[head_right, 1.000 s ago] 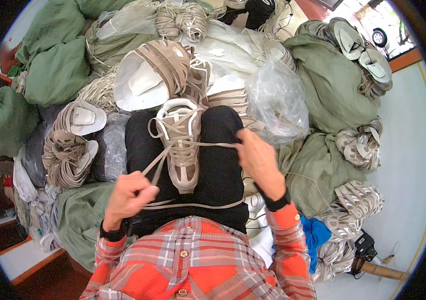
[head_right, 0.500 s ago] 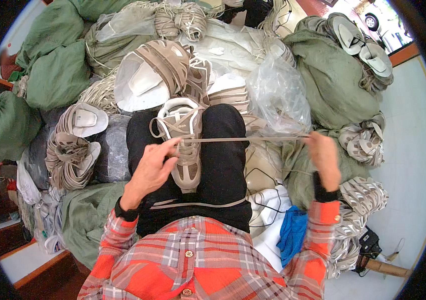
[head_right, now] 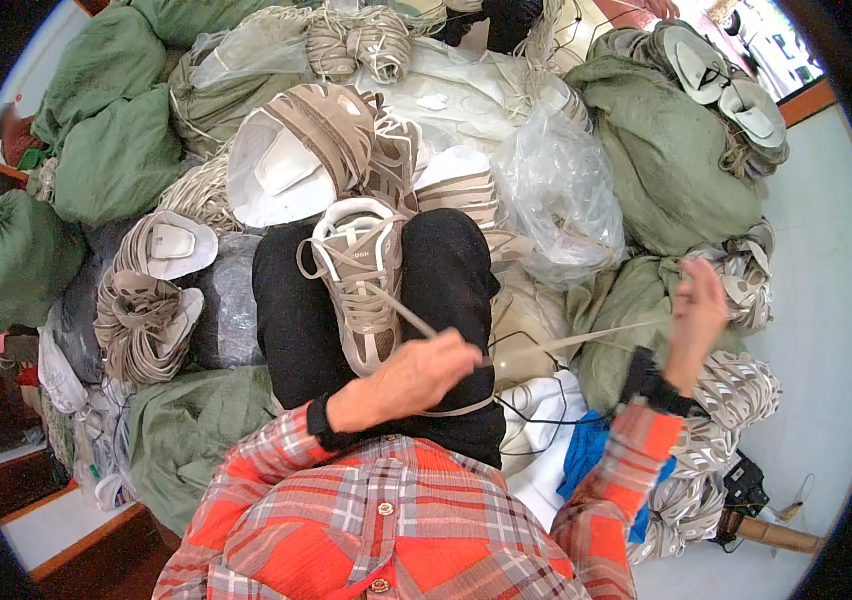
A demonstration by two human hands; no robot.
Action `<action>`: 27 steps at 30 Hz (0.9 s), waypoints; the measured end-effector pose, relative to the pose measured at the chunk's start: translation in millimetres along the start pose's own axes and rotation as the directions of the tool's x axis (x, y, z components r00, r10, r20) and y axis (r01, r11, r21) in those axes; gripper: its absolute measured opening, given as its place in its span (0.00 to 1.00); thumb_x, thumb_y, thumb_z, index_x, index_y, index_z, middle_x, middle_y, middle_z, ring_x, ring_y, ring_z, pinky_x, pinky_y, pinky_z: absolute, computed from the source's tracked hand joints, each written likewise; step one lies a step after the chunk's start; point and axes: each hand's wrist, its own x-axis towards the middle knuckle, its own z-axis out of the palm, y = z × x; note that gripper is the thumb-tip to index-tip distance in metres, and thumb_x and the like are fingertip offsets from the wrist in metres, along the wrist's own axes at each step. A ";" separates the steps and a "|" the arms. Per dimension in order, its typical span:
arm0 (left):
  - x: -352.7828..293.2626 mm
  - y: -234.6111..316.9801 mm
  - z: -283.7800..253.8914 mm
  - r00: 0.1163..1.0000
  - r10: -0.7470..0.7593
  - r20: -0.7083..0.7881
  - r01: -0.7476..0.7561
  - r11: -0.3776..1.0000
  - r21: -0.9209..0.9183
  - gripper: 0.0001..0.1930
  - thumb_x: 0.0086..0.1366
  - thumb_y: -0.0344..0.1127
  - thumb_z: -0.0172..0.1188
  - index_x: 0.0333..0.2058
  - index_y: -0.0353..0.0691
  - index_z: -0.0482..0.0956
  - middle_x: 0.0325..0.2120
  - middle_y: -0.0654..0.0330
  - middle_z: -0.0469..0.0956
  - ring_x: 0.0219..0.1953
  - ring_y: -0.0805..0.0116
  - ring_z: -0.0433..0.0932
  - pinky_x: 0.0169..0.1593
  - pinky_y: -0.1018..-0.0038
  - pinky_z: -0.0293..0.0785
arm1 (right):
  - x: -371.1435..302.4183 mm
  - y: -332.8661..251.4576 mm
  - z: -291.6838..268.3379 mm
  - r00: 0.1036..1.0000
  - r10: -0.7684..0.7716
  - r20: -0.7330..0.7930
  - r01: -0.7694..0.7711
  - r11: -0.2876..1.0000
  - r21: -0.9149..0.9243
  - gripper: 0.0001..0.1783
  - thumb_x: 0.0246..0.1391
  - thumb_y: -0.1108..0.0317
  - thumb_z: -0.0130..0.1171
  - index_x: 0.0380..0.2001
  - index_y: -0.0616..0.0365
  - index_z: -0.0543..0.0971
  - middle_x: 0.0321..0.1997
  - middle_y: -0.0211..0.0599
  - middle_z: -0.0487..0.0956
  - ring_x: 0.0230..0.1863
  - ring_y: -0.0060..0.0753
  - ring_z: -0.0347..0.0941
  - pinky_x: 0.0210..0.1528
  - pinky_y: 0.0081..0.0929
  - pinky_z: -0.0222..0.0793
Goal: The recorder is threading laces through the eyelets of a shoe and tying them.
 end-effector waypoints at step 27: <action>-28.1 -41.0 -95.5 0.784 -0.612 0.104 0.588 0.679 -0.439 0.20 0.67 0.33 0.46 0.56 0.36 0.62 0.16 0.61 0.77 0.20 0.78 0.72 0.28 0.77 0.68 | -195.2 -9.5 247.2 0.723 -0.079 0.686 0.402 0.856 -0.325 0.05 0.53 0.69 0.52 0.31 0.58 0.75 0.26 0.48 0.78 0.31 0.51 0.76 0.32 0.41 0.70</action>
